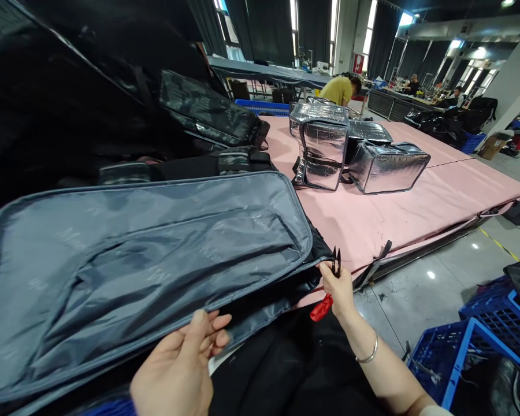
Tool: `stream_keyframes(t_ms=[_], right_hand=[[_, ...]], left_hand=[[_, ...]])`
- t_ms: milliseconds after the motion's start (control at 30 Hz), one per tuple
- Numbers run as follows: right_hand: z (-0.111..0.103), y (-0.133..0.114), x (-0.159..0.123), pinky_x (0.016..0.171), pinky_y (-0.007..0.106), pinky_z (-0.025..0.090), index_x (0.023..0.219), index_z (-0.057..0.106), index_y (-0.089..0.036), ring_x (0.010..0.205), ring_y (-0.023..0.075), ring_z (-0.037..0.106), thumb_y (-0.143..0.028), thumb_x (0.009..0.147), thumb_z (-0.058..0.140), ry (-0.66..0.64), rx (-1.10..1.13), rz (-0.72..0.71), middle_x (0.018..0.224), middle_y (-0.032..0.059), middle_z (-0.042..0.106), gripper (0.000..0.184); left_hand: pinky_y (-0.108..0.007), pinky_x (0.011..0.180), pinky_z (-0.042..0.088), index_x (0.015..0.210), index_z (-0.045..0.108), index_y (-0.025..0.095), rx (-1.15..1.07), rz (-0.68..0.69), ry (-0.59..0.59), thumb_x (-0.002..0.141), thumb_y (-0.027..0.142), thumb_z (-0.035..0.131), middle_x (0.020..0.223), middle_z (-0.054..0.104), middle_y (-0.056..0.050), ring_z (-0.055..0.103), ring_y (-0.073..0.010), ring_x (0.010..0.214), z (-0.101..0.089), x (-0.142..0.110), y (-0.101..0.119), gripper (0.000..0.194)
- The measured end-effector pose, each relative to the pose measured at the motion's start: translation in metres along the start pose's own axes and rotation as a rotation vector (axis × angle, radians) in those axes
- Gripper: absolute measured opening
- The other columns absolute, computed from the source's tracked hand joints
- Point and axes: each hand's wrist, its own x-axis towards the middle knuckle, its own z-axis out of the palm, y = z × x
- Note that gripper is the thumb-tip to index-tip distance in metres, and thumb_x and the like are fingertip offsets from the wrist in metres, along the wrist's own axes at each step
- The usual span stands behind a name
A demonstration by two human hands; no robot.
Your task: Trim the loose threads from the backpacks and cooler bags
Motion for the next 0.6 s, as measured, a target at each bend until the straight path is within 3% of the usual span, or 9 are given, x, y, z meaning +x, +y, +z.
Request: stream_keyframes(t_ms=[300, 600], right_hand=[[-0.024, 0.005, 0.007, 0.039, 0.019, 0.007, 0.083, 0.066, -0.013, 0.039, 0.0018, 0.011, -0.044, 0.064, 0.074, -0.044, 0.172, 0.148, 0.045, -0.0135, 0.018, 0.038], [-0.041, 0.022, 0.027, 0.037, 0.017, 0.01, 0.08, 0.059, -0.016, 0.038, 0.0023, 0.011, -0.052, 0.058, 0.073, 0.14, 0.153, 0.162, 0.044, -0.015, 0.018, 0.044]], left_hand=[[-0.016, 0.041, 0.043, 0.064, 0.063, 0.012, 0.041, 0.052, 0.009, 0.055, 0.033, 0.077, 0.062, 0.065, -0.002, 0.054, -0.0088, 0.049, 0.005, 0.009, 0.0, 0.028], [-0.015, 0.046, 0.045, 0.058, 0.06, 0.01, -0.046, 0.046, 0.02, 0.054, 0.025, 0.078, 0.062, 0.065, -0.002, 0.056, -0.0091, 0.053, 0.006, 0.007, 0.002, 0.023]])
